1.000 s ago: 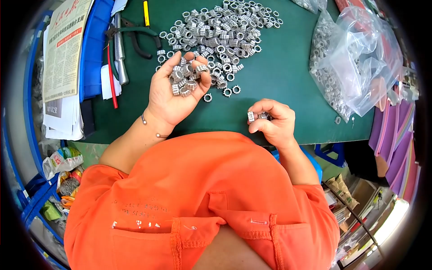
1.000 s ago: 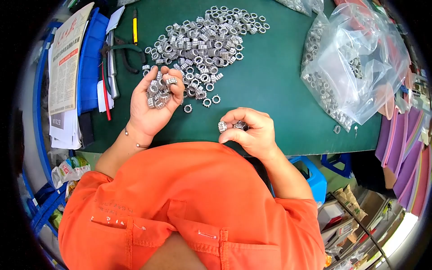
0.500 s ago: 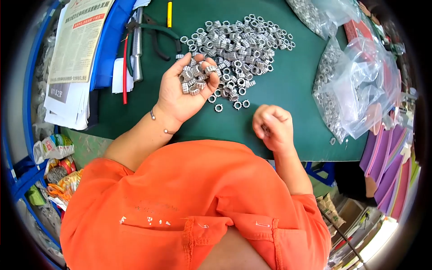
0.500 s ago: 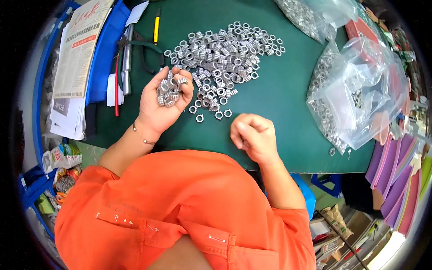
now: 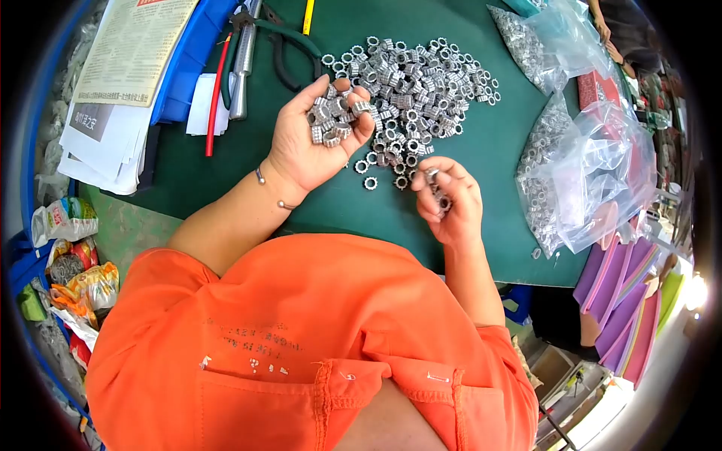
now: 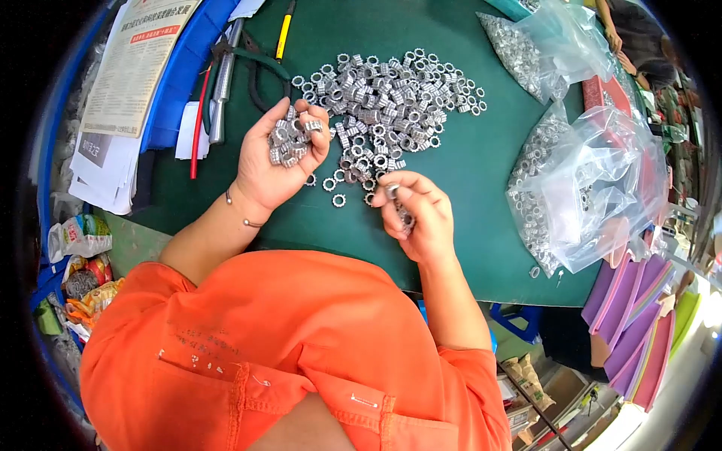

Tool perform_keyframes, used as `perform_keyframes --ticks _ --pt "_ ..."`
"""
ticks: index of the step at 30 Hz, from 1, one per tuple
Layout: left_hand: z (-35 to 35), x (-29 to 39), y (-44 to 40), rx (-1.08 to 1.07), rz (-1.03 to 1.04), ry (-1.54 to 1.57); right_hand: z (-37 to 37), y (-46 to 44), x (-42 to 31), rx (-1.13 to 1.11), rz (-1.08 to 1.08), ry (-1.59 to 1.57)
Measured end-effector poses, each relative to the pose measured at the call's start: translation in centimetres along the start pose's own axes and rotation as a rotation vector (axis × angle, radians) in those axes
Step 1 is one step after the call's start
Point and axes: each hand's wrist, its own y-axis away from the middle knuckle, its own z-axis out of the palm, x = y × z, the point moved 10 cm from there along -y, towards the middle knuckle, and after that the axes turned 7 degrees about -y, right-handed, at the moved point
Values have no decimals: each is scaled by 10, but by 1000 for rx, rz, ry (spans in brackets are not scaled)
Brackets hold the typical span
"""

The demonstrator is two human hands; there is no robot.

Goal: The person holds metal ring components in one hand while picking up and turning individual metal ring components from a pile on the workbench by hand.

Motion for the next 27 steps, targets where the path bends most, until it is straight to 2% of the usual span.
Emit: perform_keyframes --ticks 4,7,9,10,13,19,27 --pt "-1 3 -2 12 11 -7 -5 -3 -7 46 -20 -42" --pt "0 0 0 -19 -13 4 -7 -2 -4 99 -23 57" --pt "-2 0 -1 -12 -15 0 -13 1 -12 231 -76 575" --pt "-2 1 -2 -20 -16 -3 -8 2 -19 253 -157 724" --pt "-2 1 -2 -27 -17 -23 8 2 -25 182 -265 911" --pt "-4 3 -3 -33 -14 -39 14 4 -30 180 -302 1146" --pt "-4 3 -2 7 -5 -42 21 8 -33 175 -266 1239"
